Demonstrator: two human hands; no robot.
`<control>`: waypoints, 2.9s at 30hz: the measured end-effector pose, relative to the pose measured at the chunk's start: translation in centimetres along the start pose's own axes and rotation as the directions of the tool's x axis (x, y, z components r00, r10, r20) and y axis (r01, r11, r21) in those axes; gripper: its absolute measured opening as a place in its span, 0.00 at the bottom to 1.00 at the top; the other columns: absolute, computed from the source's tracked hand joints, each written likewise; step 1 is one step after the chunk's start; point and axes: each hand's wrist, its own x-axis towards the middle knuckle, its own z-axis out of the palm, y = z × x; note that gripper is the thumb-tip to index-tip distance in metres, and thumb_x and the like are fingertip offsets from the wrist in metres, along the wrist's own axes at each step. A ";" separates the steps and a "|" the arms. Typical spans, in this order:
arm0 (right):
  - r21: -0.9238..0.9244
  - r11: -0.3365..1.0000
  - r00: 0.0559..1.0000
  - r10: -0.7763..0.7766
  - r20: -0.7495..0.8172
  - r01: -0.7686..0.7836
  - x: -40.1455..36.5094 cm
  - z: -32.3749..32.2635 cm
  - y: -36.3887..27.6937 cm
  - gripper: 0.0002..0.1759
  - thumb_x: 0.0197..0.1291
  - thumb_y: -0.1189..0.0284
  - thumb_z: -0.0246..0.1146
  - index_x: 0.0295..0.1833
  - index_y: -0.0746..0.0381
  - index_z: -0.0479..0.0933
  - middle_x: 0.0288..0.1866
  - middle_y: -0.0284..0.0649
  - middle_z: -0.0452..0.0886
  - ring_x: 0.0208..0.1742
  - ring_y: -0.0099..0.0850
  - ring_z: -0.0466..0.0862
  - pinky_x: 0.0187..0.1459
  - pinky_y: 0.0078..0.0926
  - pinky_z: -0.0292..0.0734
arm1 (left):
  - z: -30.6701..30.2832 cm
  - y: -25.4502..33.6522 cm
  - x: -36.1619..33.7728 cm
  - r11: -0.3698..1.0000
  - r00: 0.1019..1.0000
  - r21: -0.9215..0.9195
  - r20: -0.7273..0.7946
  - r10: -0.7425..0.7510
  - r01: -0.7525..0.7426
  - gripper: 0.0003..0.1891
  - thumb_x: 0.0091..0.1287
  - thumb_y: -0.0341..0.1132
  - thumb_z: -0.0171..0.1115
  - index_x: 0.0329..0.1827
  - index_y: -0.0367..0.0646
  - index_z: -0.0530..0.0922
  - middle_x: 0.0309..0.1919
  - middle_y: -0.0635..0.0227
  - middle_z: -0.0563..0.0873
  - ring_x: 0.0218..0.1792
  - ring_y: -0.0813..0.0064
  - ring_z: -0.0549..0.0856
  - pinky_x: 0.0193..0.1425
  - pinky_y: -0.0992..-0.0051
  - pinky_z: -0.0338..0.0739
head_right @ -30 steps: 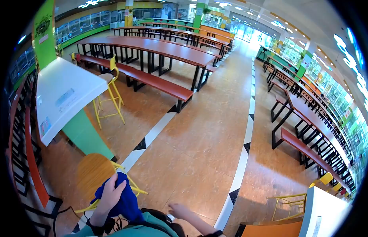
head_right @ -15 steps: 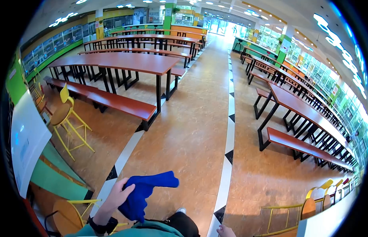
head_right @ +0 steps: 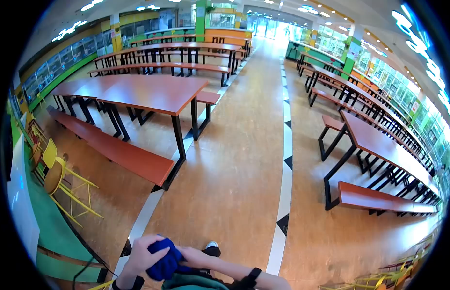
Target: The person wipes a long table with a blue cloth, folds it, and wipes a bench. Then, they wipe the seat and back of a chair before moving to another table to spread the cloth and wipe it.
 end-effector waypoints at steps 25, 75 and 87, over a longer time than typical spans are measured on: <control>-0.286 0.889 0.906 0.254 -0.340 -0.357 14.6 -56.5 20.3 0.15 0.45 0.77 0.66 0.43 0.62 0.77 0.33 0.47 0.82 0.36 0.42 0.83 0.38 0.30 0.78 | 5.3 -11.8 45.8 0.823 0.876 0.362 0.033 -0.481 0.438 0.18 0.54 0.30 0.63 0.49 0.38 0.76 0.40 0.54 0.80 0.42 0.53 0.80 0.48 0.65 0.76; -0.586 0.611 0.808 -0.159 0.568 0.532 80.1 -89.9 48.5 0.10 0.60 0.68 0.57 0.41 0.62 0.68 0.37 0.46 0.76 0.38 0.46 0.80 0.37 0.42 0.76 | 11.5 -28.5 82.4 0.071 0.124 0.103 -0.896 -0.426 0.992 0.21 0.49 0.32 0.64 0.48 0.50 0.73 0.31 0.60 0.78 0.34 0.56 0.81 0.36 0.63 0.78; -0.230 0.888 0.831 -0.244 0.501 0.399 75.1 -103.1 37.3 0.05 0.65 0.73 0.52 0.41 0.65 0.67 0.28 0.52 0.77 0.33 0.52 0.79 0.32 0.39 0.72 | 0.0 -17.4 84.5 -0.047 0.043 0.092 -0.783 -0.620 0.995 0.20 0.46 0.26 0.67 0.44 0.43 0.76 0.34 0.52 0.83 0.38 0.55 0.83 0.38 0.65 0.76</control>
